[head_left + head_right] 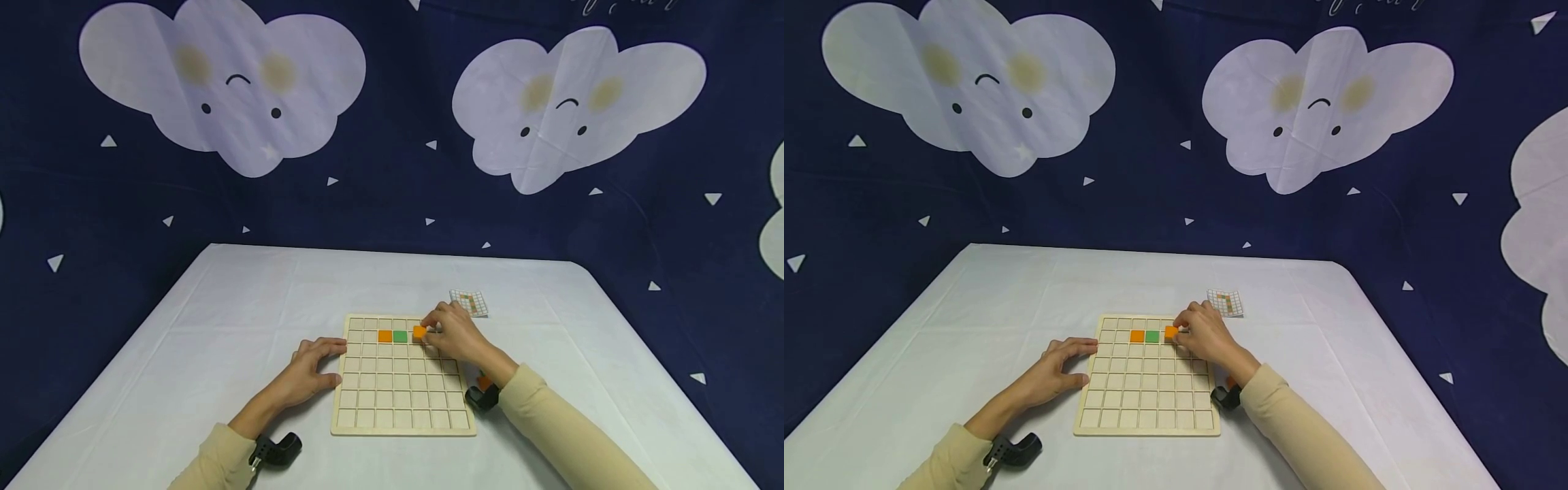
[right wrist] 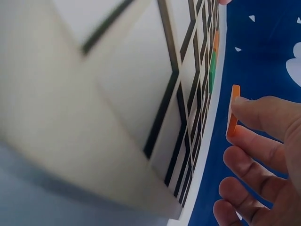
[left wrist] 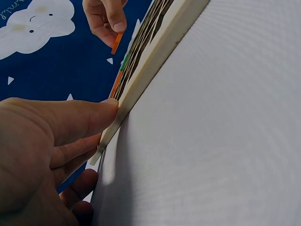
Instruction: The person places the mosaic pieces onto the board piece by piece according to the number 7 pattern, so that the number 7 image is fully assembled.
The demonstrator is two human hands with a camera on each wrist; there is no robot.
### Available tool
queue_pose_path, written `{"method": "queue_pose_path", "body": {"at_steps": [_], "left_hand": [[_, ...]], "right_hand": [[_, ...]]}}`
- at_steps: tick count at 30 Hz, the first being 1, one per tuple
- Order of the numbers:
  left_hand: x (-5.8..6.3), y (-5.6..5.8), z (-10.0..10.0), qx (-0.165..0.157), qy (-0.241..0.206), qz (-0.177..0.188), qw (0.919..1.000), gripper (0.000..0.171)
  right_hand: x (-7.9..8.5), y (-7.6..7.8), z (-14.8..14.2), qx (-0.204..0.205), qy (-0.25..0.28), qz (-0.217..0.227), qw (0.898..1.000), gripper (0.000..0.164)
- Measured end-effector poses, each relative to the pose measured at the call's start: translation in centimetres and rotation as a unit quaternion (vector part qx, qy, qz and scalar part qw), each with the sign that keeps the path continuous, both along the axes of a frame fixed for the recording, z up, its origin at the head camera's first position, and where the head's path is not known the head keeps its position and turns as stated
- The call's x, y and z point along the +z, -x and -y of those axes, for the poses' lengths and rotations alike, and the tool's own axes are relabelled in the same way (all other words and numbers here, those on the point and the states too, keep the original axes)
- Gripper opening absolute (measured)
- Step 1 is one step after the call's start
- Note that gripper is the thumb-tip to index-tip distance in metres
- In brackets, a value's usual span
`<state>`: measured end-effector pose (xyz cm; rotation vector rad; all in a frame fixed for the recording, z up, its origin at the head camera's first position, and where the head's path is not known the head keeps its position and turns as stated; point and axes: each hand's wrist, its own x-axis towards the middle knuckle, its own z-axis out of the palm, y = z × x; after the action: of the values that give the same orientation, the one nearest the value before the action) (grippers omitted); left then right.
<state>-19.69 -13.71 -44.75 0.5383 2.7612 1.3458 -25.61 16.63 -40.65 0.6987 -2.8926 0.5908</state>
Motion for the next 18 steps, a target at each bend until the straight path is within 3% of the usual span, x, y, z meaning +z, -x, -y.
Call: {"method": "queue_pose_path", "body": {"at_steps": [11, 18], "left_hand": [[-0.08, 0.06, 0.03, -0.002, 0.005, -0.004, 1.0000, 0.047], [-0.12, 0.09, 0.08, -0.008, 0.002, -0.006, 1.0000, 0.046]], "right_hand": [[-0.29, 0.69, 0.49, 0.000, -0.007, 0.023, 1.000, 0.024], [-0.55, 0.66, 0.49, 0.013, -0.010, 0.008, 1.000, 0.022]]}}
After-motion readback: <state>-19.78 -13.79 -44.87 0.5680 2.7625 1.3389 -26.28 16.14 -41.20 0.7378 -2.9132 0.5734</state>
